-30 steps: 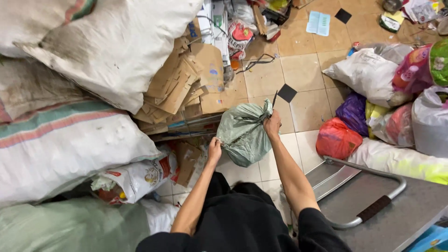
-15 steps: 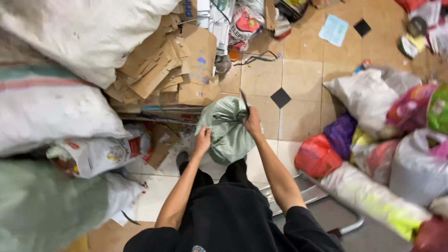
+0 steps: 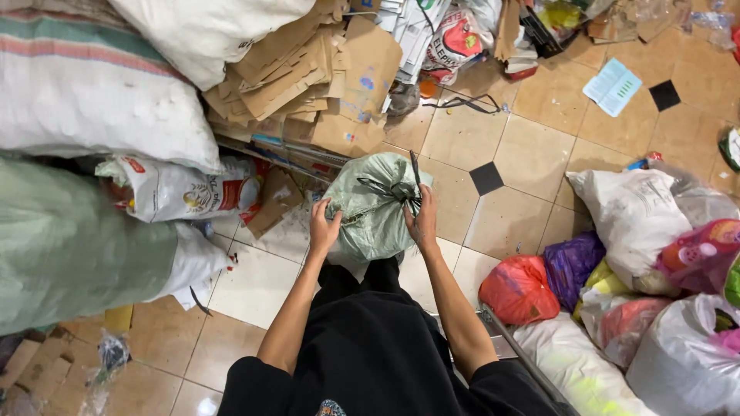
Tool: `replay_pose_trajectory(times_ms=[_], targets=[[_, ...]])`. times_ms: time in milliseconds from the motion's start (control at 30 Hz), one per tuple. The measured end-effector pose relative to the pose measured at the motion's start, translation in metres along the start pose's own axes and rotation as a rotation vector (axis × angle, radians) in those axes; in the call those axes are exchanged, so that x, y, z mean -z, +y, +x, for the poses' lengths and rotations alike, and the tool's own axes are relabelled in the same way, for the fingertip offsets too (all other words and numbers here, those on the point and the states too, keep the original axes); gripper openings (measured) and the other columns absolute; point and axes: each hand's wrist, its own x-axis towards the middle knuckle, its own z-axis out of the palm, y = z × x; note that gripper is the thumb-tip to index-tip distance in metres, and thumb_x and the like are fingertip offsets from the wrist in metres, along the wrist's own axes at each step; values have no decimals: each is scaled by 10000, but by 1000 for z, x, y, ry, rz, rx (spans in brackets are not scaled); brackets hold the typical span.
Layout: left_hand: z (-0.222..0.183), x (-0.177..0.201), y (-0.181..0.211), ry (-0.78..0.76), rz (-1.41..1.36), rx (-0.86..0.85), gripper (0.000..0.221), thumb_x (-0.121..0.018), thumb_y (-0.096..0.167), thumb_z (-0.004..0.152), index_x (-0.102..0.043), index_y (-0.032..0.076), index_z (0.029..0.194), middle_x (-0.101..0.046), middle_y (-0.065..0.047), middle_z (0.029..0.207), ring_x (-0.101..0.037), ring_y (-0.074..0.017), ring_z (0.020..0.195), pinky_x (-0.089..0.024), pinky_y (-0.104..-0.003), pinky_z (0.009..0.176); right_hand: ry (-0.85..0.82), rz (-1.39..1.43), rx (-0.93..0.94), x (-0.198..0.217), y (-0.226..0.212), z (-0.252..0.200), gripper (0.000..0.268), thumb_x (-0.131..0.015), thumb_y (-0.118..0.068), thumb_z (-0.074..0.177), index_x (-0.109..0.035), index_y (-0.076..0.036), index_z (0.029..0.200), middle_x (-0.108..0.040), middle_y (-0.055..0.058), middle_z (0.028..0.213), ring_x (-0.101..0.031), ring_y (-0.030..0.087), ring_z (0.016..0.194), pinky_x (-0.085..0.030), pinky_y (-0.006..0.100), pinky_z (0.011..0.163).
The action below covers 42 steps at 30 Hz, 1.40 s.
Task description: The person sorts through various plastic bags and sacks in a cluttered room, picking up items like a white sack, a yellow bag, and a green sack. They move these items around, placing them on a blue weighing scale and stacking them among other piles of recyclables.
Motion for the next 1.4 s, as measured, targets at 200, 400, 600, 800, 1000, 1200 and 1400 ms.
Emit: replay_pose_trajectory(times_ms=[200, 400, 600, 800, 1000, 1200, 1400], targets=[[-10, 17, -2, -33, -53, 89, 555, -709, 220, 921, -542, 38, 1418, -499, -152, 1431, -516, -333, 1323, -460, -451, 1070, 29, -33, 27, 3, -23, 0, 757, -718, 0, 823, -397, 19, 1508, -424, 290, 1521, -417, 466, 1422, -348, 485, 1202], [-13, 46, -1, -49, -111, 118, 494, -727, 231, 957, -576, 92, 1406, -529, -109, 1406, -562, -293, 1238, -512, -431, 1024, 19, -51, 27, -22, -81, 1, 781, -729, 16, 759, -437, -13, 1483, -426, 268, 1527, -408, 447, 1428, -345, 498, 1200], [-11, 122, -25, 107, -289, 101, 249, -799, 179, 909, -758, 6, 1083, -787, -107, 972, -755, -190, 868, -600, -355, 793, 7, -62, 106, -86, -168, -11, 652, -737, 10, 820, -509, -50, 1428, -436, 235, 1539, -402, 441, 1439, -358, 502, 1185], [-15, 212, -128, 266, -550, 105, 259, -664, 202, 1009, -744, -14, 1128, -783, -71, 908, -757, -126, 815, -608, -287, 746, -138, -8, 186, -186, -228, -36, 368, -786, -86, 877, -638, -62, 1213, -494, 202, 1490, -458, 412, 1381, -391, 502, 1157], [-40, 310, -185, 438, -484, 261, 380, -481, 278, 1101, -719, 2, 1210, -773, -67, 930, -731, -130, 809, -559, -281, 739, -413, 54, 257, -283, -278, -47, 271, -766, -89, 910, -662, -47, 1157, -514, 210, 1452, -463, 436, 1367, -437, 513, 1092], [-45, 358, -219, 570, -610, 356, 396, -480, 302, 1110, -670, -7, 1270, -759, -78, 1021, -701, -123, 888, -551, -279, 801, -620, 100, 349, -358, -314, -25, 281, -737, -80, 894, -651, -30, 1158, -560, 203, 1380, -507, 437, 1300, -462, 512, 1055], [-28, 379, -255, 627, -540, 372, 421, -498, 315, 1078, -613, 11, 1345, -750, -88, 1092, -687, -144, 942, -534, -293, 803, -841, 154, 176, -458, -343, 16, 307, -705, -115, 896, -641, -40, 1186, -625, 182, 1245, -623, 392, 1151, -527, 478, 953]])
